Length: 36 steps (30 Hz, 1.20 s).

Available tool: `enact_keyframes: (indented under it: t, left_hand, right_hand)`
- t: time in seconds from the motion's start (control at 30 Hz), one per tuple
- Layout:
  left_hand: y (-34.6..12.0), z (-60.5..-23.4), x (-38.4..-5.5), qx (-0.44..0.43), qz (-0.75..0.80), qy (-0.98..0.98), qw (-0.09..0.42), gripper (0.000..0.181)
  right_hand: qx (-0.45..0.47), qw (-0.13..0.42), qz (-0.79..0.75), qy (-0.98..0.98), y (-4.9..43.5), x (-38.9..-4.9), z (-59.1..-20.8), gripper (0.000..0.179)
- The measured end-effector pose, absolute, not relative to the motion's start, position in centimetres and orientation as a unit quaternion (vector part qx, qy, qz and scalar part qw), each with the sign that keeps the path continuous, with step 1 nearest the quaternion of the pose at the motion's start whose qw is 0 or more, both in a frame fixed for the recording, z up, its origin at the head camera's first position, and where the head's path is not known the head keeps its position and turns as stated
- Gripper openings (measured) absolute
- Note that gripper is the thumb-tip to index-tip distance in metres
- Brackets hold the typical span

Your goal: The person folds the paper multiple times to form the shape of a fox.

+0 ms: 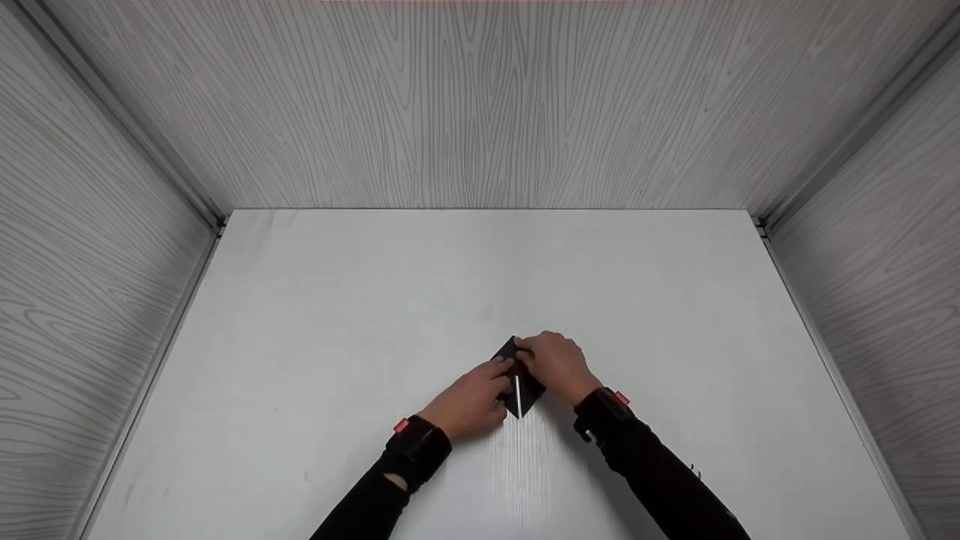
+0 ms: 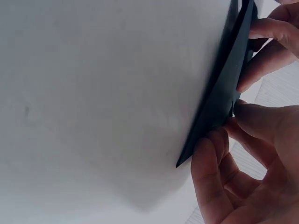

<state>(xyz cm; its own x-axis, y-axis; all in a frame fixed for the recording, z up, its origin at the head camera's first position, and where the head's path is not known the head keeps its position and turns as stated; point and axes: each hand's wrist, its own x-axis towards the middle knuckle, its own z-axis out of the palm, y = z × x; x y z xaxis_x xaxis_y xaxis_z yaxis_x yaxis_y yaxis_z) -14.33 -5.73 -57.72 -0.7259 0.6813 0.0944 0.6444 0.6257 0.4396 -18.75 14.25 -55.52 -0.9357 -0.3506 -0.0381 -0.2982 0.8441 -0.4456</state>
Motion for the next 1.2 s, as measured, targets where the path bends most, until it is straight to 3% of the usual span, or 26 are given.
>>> enact_keyframes:
  t: [0.2,0.4,0.53,0.73,0.93,1.2]
  left_hand:
    - [-5.8,-57.8,-14.3,0.384,0.227,0.895,0.002,0.016]
    - [-5.7,-57.6,-14.4,0.377,0.222,0.899,0.013,0.016]
    - [-5.7,-57.5,-14.5,0.373,0.224,0.9,0.023,0.016]
    - [-5.7,-57.5,-14.6,0.383,0.234,0.894,0.011,0.017]
    - [-5.8,-57.9,-14.5,0.391,0.237,0.889,-0.004,0.018]
    - [-5.9,-58.0,-14.5,0.391,0.239,0.889,-0.002,0.018]
  right_hand:
    - [-0.162,0.06,-0.2,0.965,14.0,-18.6,-55.4,0.03]
    - [-0.14,0.055,-0.215,0.965,14.1,-18.4,-55.5,0.033]
    - [-0.112,0.056,-0.227,0.966,14.0,-18.4,-55.7,0.025]
    - [-0.107,0.059,-0.23,0.966,13.7,-18.7,-55.6,0.027]
    - [-0.104,0.086,-0.24,0.961,13.7,-19.2,-55.3,0.036]
    - [-0.102,0.111,-0.223,0.963,13.6,-19.5,-54.8,0.028]
